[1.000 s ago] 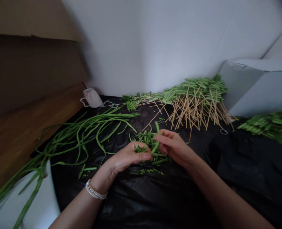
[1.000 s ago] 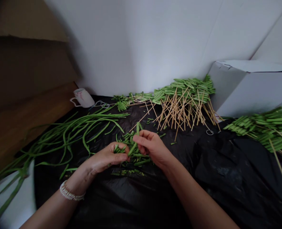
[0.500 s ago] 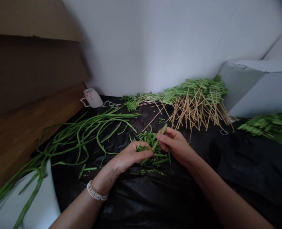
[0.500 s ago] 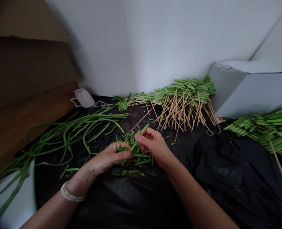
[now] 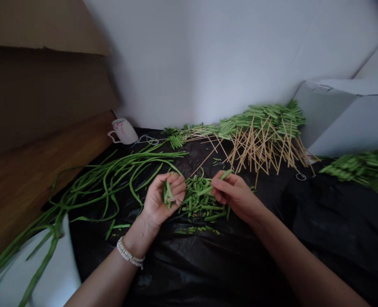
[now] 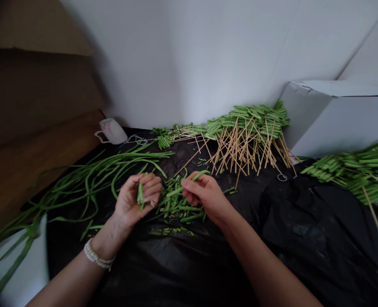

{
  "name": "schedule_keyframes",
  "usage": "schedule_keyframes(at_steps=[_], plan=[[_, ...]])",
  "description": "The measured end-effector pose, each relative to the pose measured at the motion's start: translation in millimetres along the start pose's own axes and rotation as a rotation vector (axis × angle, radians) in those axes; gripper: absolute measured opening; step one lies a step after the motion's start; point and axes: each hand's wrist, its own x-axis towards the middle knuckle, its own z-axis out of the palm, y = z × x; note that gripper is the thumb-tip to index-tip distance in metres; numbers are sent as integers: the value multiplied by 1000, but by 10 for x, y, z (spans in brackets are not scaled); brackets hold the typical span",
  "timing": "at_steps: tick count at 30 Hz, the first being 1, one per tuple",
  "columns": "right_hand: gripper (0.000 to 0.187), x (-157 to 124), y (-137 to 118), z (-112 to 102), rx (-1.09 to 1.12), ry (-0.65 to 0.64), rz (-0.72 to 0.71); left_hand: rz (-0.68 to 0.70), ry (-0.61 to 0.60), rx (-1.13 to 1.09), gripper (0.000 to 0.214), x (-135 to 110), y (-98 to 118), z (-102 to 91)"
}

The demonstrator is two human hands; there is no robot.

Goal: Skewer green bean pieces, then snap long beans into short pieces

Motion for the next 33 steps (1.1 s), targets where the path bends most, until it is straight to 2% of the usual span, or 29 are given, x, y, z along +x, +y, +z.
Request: schedule_keyframes(at_steps=[2, 5, 7, 10, 13, 16, 22, 26, 33], plan=[[27, 7, -24, -30, 26, 41, -7, 23, 6, -66, 29, 10, 52, -4], [27, 5, -40, -41, 6, 40, -2, -48, 16, 20, 31, 22, 37, -2], [27, -4, -30, -22, -38, 3, 17, -91, 28, 186, 29, 26, -28, 1], [26, -20, 0, 17, -116, -61, 32, -78, 53, 535, 18, 23, -141, 3], [25, -31, 22, 46, -197, -93, 31, -79, 19, 772, 29, 13, -214, -4], [25, -27, 24, 51, -231, -71, 35, -108, -16, 884, 35, 0, -231, -6], [24, 4, -8, 0, -37, 74, 12, -216, -14, 935, 34, -28, -173, 3], [24, -1, -13, 7, -3, 22, 25, -191, -71, 846, 33, -24, -170, -17], [24, -24, 9, 58, -141, -53, 8, -202, -49, 851, 38, -15, -217, -21]])
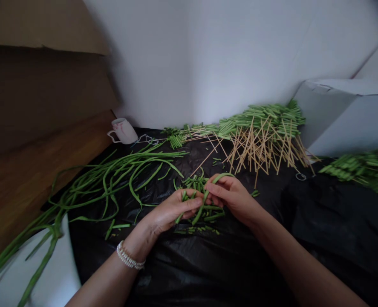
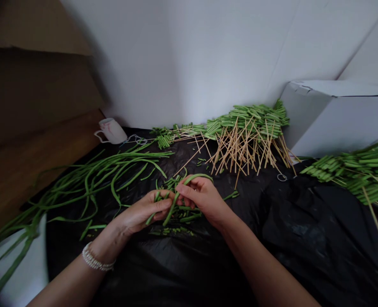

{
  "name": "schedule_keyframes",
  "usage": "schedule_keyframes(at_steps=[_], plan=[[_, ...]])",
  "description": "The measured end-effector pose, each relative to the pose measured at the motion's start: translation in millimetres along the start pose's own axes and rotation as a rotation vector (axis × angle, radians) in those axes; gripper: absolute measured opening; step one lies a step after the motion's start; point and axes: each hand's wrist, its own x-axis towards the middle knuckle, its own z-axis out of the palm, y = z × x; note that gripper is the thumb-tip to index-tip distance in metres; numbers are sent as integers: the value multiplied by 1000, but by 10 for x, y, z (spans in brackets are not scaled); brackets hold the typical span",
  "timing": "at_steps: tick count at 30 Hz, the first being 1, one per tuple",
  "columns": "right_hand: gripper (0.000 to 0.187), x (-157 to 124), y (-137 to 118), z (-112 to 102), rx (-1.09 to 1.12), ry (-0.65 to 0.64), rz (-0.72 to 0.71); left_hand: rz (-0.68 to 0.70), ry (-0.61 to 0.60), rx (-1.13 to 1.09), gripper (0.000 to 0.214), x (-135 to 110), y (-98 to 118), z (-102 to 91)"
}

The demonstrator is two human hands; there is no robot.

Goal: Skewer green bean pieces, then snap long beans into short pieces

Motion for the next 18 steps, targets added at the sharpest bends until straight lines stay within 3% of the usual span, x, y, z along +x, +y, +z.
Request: schedule_keyframes(at_steps=[4, 11, 14, 18], plan=[[21, 7, 13, -12, -28, 9, -21, -16, 29, 36, 33, 1, -17, -2], [19, 35, -6, -63, 110, 161, -63, 75, 193, -56, 31, 16, -14, -37], [15, 20, -7, -41, 82, 97, -76, 130, 274, -209, 33, 30, 0, -69], [14, -9, 11, 19, 60, 17, -43, 220, 194, -525, 29, 21, 30, -104]])
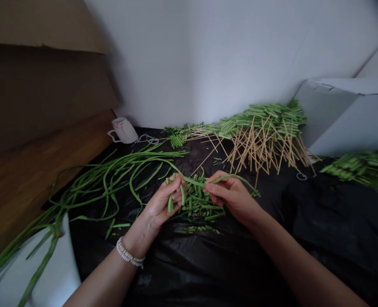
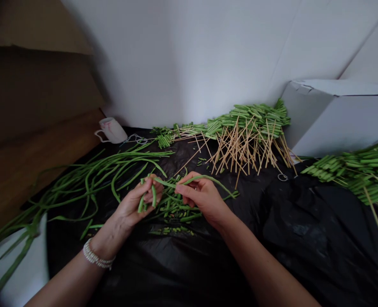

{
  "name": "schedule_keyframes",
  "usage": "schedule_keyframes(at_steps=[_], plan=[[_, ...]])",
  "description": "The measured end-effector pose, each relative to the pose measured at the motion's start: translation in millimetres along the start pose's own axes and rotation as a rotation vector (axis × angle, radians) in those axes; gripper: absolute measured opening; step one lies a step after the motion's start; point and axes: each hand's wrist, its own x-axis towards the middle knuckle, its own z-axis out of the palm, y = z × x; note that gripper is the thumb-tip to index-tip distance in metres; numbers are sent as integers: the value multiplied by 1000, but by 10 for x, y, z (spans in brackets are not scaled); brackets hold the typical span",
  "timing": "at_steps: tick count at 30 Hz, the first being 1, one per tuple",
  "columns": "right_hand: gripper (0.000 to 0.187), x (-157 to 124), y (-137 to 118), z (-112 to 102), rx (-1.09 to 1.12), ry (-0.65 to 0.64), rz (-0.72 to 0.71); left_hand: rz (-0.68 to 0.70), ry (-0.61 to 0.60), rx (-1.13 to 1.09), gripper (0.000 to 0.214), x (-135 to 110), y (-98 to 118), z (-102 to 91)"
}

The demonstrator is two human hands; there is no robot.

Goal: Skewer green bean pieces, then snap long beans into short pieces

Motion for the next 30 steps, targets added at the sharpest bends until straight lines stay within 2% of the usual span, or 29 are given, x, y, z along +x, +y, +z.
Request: schedule_keyframes(at_steps=[5, 8, 10, 12, 14, 17, 20, 23, 30], plan=[[17, -5, 1, 3, 66, -46, 46, -110, -96, -294, 26, -43, 77, 40], [22, 20, -23, -56, 142, 14, 41, -133, -116, -446, 29, -56, 154, 55], [22, 33, -40, -94, 176, 51, 15, -138, -108, -456, 25, -52, 184, 55], [21, 35, -49, -110, 184, 37, 17, -180, -106, -382, 15, -43, 171, 53], [21, 24, -43, -99, 160, -29, 51, -216, -121, -232, 6, -34, 113, 54], [20, 4, -6, -63, 60, -130, 99, -207, -148, 89, 17, -28, -14, 50], [22, 0, 38, -43, -59, -164, 102, -203, -174, 348, 31, -35, -103, 41], [22, 9, 55, -51, -94, -158, 94, -208, -166, 438, 35, -47, -110, 46], [22, 35, 22, -86, 61, -17, 92, -219, -146, 492, 36, -53, -78, 88]])
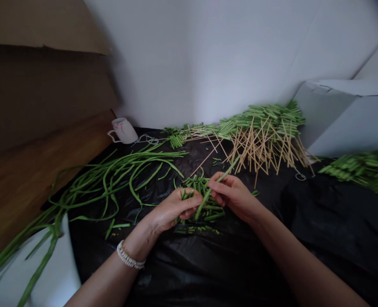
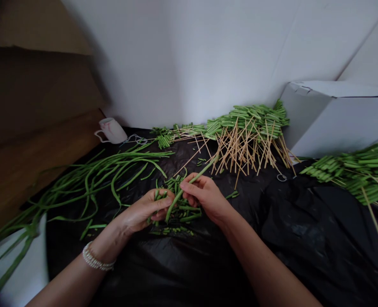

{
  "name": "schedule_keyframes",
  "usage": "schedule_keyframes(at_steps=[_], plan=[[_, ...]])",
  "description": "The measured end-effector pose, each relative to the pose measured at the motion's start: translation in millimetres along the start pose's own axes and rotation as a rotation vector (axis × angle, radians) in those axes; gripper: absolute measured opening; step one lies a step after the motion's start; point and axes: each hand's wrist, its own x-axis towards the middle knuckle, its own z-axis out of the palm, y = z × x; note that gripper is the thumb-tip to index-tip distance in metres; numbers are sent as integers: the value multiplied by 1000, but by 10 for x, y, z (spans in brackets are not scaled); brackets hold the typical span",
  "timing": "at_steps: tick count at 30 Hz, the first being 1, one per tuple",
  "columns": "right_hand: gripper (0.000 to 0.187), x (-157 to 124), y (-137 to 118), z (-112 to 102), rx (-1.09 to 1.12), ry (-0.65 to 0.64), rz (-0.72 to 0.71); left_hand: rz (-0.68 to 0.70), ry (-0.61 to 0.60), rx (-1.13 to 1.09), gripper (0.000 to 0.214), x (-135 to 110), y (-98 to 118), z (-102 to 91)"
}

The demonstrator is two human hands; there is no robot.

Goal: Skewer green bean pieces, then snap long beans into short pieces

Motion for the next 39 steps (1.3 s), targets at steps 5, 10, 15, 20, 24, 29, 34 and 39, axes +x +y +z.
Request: schedule_keyframes(at_steps=[5, 10, 15, 20, 24, 29, 34, 39], plan=[[23, 3, -6, 26, -81, -10, -5, -6, -15, 37, 34, 13, -25, -8], [18, 12, 1, 16, -65, 37, -70, 27, 68, -10, 33, 14, -5, -15], [16, 0, 6, 25, -87, 59, -83, 128, 159, -171, 26, 46, 7, -20], [19, -18, 23, 70, -125, 34, -35, 217, 120, -632, 12, 44, 92, -142], [22, -21, 28, 68, -122, 14, -32, 202, 38, -786, 17, 13, 162, -214], [22, -21, 41, 61, -179, -38, -14, 85, 76, -388, 23, 26, 67, -96], [22, -19, 26, 56, -182, -46, -21, 5, 20, -42, 32, 6, 9, -6], [22, -12, -28, 4, -56, 88, -64, -20, -17, 8, 33, -25, 43, -14]])
